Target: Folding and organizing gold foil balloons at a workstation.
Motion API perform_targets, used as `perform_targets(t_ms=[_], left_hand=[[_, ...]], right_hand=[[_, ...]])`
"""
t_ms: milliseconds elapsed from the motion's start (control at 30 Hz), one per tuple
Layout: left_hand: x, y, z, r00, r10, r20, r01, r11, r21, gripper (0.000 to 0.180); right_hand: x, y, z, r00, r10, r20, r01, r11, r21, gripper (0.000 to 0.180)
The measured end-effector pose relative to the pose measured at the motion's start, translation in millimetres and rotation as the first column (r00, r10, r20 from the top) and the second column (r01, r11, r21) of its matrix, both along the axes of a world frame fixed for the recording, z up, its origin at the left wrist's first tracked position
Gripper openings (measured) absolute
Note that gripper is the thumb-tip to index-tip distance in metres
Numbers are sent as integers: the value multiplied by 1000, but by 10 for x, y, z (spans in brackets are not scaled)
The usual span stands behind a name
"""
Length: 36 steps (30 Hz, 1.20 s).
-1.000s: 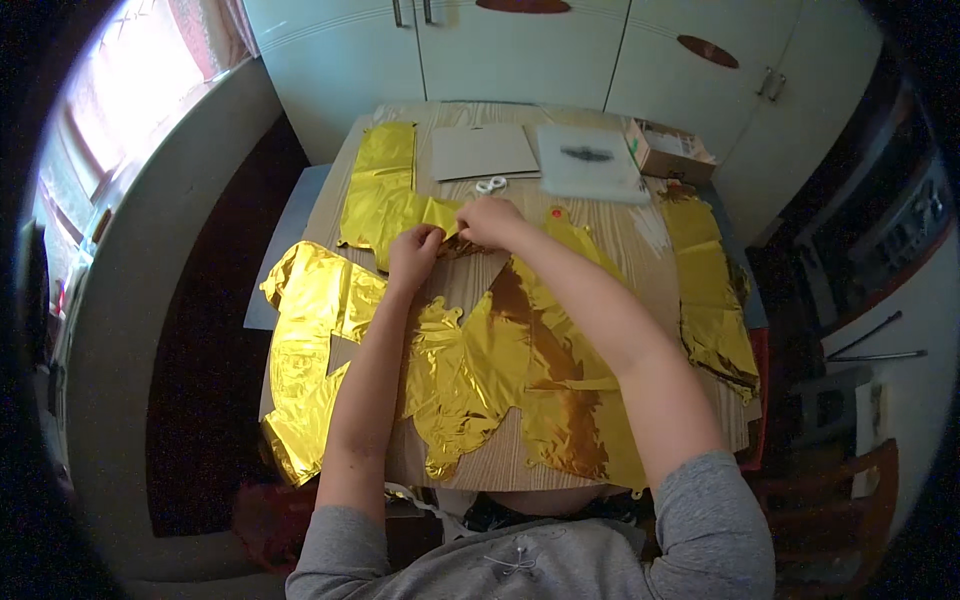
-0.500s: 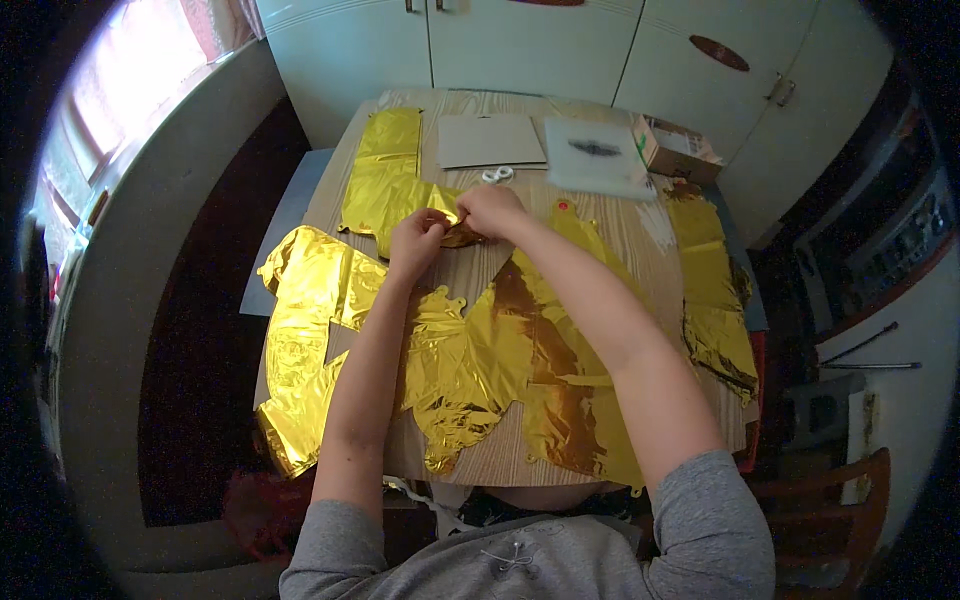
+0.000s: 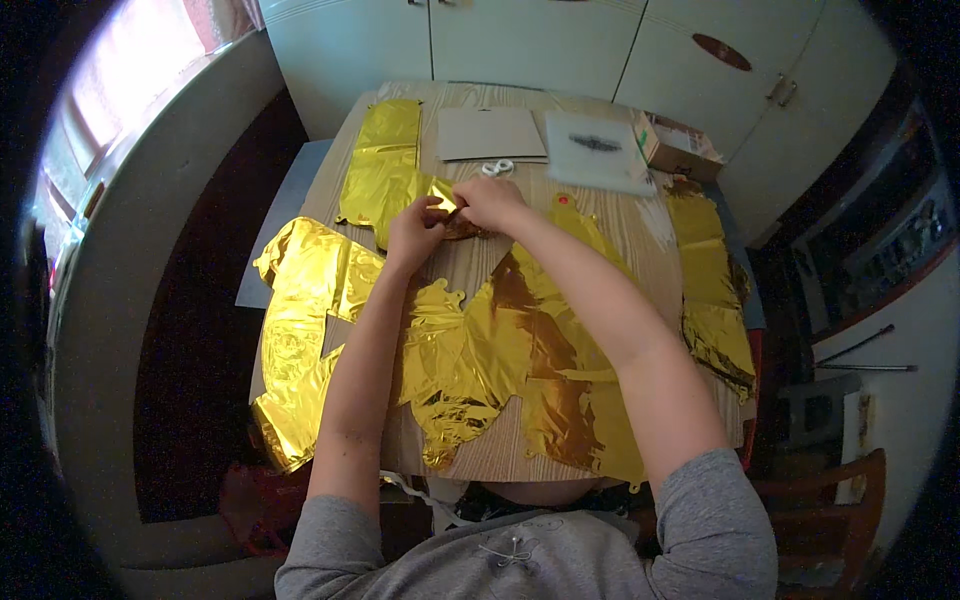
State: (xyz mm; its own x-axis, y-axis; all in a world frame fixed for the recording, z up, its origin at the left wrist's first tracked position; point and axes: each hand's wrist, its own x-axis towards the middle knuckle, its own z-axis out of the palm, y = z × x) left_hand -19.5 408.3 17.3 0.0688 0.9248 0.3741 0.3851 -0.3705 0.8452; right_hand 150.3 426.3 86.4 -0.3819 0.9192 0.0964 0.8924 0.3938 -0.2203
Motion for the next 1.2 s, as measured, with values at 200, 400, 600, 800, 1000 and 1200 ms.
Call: perform_targets(t_ms=[200, 400, 600, 800, 1000, 1200], left_hand=[[17, 32, 19, 995, 101, -15, -102, 994, -43, 23], [-70, 201, -167, 965, 169, 200, -169, 985, -18, 22], [-17, 109, -59, 975, 195, 103, -188, 979, -73, 24], [-45, 115, -75, 977, 198, 77, -196, 980, -39, 28], [-46, 140, -67, 974, 189, 122, -182, 981, -66, 31], [-17, 63, 5, 990, 114, 82, -103, 987, -126, 40]], right_hand=[[52, -97, -63, 931, 358, 69, -335, 764, 551, 16], [-16, -126, -108, 889, 304, 343, -413, 856, 311, 13], [-16, -21, -211, 991, 135, -13, -135, 990, 34, 16], [-86, 93, -184, 986, -4, -164, -17, 992, -124, 24], [-83, 166, -204, 968, -51, -244, 4, 982, -186, 20], [-60, 128, -97, 997, 17, -71, -20, 999, -41, 17]])
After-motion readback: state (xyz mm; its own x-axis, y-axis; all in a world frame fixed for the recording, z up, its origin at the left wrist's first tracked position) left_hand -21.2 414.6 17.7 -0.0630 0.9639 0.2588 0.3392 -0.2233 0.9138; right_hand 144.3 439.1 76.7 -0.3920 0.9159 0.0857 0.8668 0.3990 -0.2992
